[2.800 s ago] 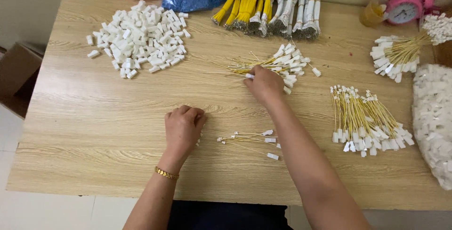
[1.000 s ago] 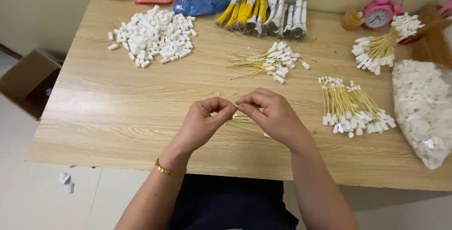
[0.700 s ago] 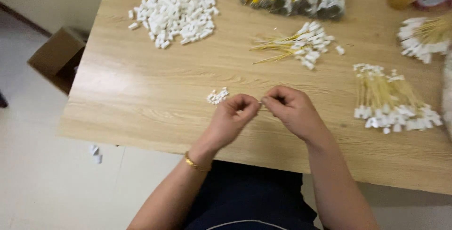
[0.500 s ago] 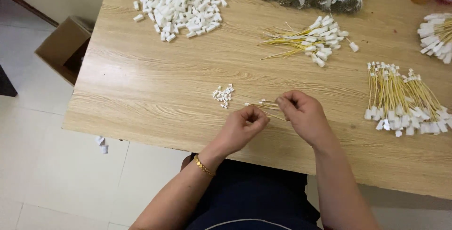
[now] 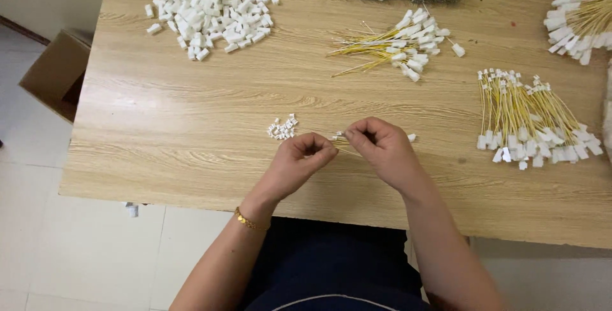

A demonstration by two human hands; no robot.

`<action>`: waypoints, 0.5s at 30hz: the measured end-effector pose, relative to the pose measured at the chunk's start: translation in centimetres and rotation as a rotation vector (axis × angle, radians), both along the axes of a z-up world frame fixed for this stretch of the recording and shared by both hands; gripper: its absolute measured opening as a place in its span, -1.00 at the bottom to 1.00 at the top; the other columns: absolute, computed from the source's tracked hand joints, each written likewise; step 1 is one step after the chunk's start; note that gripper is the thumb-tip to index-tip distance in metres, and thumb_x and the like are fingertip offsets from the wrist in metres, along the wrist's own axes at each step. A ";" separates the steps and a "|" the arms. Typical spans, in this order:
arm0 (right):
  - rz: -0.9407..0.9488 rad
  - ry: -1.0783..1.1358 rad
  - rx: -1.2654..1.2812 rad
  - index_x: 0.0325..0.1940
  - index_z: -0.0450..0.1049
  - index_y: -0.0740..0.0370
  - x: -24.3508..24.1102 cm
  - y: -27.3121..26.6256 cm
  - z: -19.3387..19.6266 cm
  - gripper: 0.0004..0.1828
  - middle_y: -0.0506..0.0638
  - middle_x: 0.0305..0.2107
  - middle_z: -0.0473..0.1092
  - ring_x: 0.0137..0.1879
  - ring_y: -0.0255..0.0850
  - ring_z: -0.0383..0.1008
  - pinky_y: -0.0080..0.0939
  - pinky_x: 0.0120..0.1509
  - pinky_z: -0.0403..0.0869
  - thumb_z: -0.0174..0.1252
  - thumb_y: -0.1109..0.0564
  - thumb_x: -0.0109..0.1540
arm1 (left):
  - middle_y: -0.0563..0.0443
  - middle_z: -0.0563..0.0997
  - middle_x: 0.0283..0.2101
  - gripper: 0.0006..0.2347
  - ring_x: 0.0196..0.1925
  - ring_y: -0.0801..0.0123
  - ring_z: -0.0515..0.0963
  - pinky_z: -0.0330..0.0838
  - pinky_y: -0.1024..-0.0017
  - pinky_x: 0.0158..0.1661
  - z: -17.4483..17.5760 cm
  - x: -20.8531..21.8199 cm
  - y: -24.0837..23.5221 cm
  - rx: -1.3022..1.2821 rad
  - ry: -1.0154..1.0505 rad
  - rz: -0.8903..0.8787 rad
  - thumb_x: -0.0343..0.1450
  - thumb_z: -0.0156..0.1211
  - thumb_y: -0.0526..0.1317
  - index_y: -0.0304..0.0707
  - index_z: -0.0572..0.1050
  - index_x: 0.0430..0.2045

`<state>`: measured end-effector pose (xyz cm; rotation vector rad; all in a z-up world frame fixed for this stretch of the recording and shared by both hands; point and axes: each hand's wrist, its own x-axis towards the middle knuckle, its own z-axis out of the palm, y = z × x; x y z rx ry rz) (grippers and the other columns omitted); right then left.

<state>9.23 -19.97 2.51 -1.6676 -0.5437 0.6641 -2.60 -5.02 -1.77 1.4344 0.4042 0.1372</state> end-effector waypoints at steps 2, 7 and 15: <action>-0.014 -0.021 -0.024 -0.26 0.51 0.28 0.7 -0.3 -1.4 -0.93 -0.10 -0.60 0.27 -0.39 -0.37 0.23 -0.37 -0.29 0.30 0.17 0.21 0.24 | -0.08 0.60 -0.35 -0.86 -0.22 0.32 0.54 0.44 0.33 -0.09 -1.0 0.4 1.7 0.065 -0.015 0.018 0.36 0.25 -0.27 -0.35 0.56 -0.30; -0.064 -0.026 -0.039 -0.28 0.52 0.26 0.4 -0.4 -1.8 -0.95 -0.09 -0.62 0.32 -0.43 -0.39 0.27 -0.40 -0.33 0.29 0.23 0.22 0.20 | 0.13 0.63 -0.37 -0.85 -0.27 0.39 0.65 0.47 0.39 -0.19 -3.6 0.9 8.3 0.858 0.167 0.170 0.36 0.26 -0.17 0.00 0.58 -0.23; -0.045 0.037 -0.045 -0.26 0.51 0.30 -0.2 0.4 -0.7 -0.94 -0.11 -0.59 0.29 -0.40 -0.38 0.24 -0.42 -0.33 0.24 0.18 0.25 0.21 | 0.26 0.57 -0.37 -0.90 -0.22 0.32 0.61 0.48 0.29 -0.20 -6.0 3.5 9.5 1.307 0.298 -0.039 0.30 0.25 0.04 0.33 0.61 -0.40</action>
